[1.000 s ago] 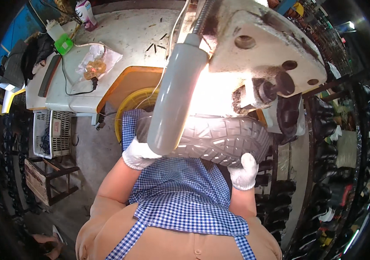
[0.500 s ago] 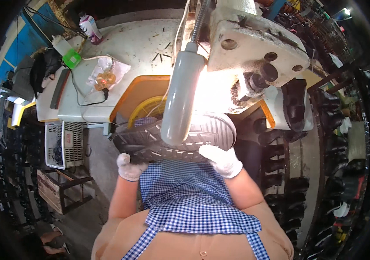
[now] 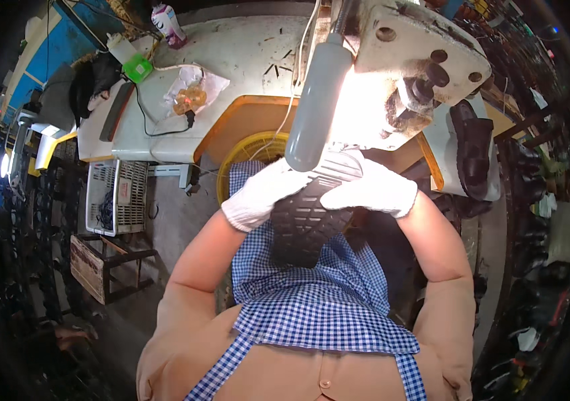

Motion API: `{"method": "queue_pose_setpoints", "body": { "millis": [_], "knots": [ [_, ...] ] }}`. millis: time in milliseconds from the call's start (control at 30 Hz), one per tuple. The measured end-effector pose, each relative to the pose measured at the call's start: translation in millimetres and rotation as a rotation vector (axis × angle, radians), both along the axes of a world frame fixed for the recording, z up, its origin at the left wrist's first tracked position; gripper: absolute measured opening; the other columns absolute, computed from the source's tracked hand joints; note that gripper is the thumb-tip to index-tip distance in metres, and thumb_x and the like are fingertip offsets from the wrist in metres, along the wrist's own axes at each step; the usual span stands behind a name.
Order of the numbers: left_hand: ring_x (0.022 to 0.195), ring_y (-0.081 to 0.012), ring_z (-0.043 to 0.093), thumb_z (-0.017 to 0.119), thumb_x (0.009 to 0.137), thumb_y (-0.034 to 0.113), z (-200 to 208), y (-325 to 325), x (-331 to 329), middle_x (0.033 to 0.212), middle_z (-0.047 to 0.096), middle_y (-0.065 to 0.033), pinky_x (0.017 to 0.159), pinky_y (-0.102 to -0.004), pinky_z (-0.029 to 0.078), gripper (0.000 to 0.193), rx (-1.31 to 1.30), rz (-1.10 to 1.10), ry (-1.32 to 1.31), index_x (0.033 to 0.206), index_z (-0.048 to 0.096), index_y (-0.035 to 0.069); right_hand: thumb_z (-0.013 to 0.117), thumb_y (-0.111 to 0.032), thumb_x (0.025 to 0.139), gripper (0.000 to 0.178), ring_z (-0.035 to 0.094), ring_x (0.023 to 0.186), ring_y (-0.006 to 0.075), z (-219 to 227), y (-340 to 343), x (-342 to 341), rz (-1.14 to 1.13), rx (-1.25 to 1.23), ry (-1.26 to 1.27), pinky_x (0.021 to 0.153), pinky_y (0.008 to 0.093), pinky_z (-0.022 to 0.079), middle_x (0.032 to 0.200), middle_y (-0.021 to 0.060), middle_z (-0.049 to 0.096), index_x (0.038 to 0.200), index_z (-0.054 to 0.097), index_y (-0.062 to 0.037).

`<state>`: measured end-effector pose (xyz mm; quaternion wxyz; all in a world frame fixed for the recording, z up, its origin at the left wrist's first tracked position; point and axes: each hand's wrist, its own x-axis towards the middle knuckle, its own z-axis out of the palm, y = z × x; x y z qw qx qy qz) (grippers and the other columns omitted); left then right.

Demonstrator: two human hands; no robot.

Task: Stitching soles onto shoes using an industrial sewing machine.

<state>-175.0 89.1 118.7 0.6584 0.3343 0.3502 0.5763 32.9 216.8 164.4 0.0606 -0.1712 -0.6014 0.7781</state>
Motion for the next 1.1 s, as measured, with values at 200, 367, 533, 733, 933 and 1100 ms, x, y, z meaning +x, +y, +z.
{"method": "queue_pose_setpoints", "body": {
  "millis": [200, 367, 533, 733, 933, 1100],
  "knots": [
    [0.12, -0.0188, 0.058, 0.058, 0.1, 0.015, 20, -9, 29, 0.131, 0.06, -0.0129, 0.105, -0.0339, 0.046, 0.042, -0.048, 0.173, 0.1, 0.137, 0.052, -0.003, 0.072, -0.019, 0.089, 0.054, 0.057, 0.122, 0.0294, -35, -53, 15, -0.654, 0.523, -0.095, 0.103, 0.0375, 0.047, 0.139, 0.0223, 0.053, 0.136, 0.054, 0.0033],
    [0.114, -0.0158, 0.059, 0.055, 0.104, 0.02, 2, -18, 57, 0.123, 0.062, -0.0098, 0.1, -0.0309, 0.048, 0.036, -0.078, 0.415, 0.038, 0.133, 0.055, -0.001, 0.074, -0.013, 0.09, 0.05, 0.064, 0.1, 0.0279, -71, -87, 21, -0.931, 0.763, 0.058, 0.092, 0.0367, 0.052, 0.114, 0.0179, 0.065, 0.131, 0.052, 0.0056],
    [0.117, -0.0184, 0.057, 0.05, 0.106, 0.022, -6, -15, 70, 0.129, 0.059, -0.0114, 0.102, -0.0341, 0.047, 0.039, -0.05, 0.356, -0.02, 0.137, 0.049, -0.001, 0.082, -0.017, 0.083, 0.052, 0.065, 0.105, 0.0318, -44, -54, 43, -0.722, 1.077, -0.073, 0.092, 0.0377, 0.052, 0.117, 0.0195, 0.062, 0.125, 0.059, 0.0042],
    [0.118, -0.0298, 0.059, 0.065, 0.097, 0.034, 9, 9, 43, 0.126, 0.059, -0.0198, 0.103, -0.0406, 0.046, 0.052, -0.042, 0.193, 0.802, 0.135, 0.049, 0.003, 0.082, -0.022, 0.082, 0.055, 0.065, 0.11, 0.0308, 23, 0, 47, -0.206, 1.202, -0.295, 0.096, 0.0414, 0.051, 0.12, 0.0176, 0.066, 0.128, 0.063, -0.0002],
    [0.116, -0.0212, 0.058, 0.079, 0.086, 0.022, 24, 21, 36, 0.125, 0.061, -0.013, 0.102, -0.0367, 0.047, 0.055, 0.162, 0.334, 0.673, 0.131, 0.054, 0.002, 0.079, -0.024, 0.087, 0.052, 0.067, 0.113, 0.0268, 36, 25, 15, -0.088, 0.979, -0.165, 0.096, 0.0371, 0.055, 0.124, 0.018, 0.068, 0.13, 0.062, 0.0011],
    [0.114, -0.0198, 0.06, 0.075, 0.088, 0.017, 15, 12, 45, 0.122, 0.064, -0.0117, 0.102, -0.0359, 0.048, 0.048, 0.037, 0.47, 0.609, 0.129, 0.056, 0.002, 0.087, -0.031, 0.076, 0.053, 0.071, 0.097, 0.0294, 25, -10, 41, -0.509, 1.36, -0.368, 0.083, 0.0382, 0.059, 0.11, 0.0165, 0.072, 0.117, 0.069, -0.0024]
  ]
}}
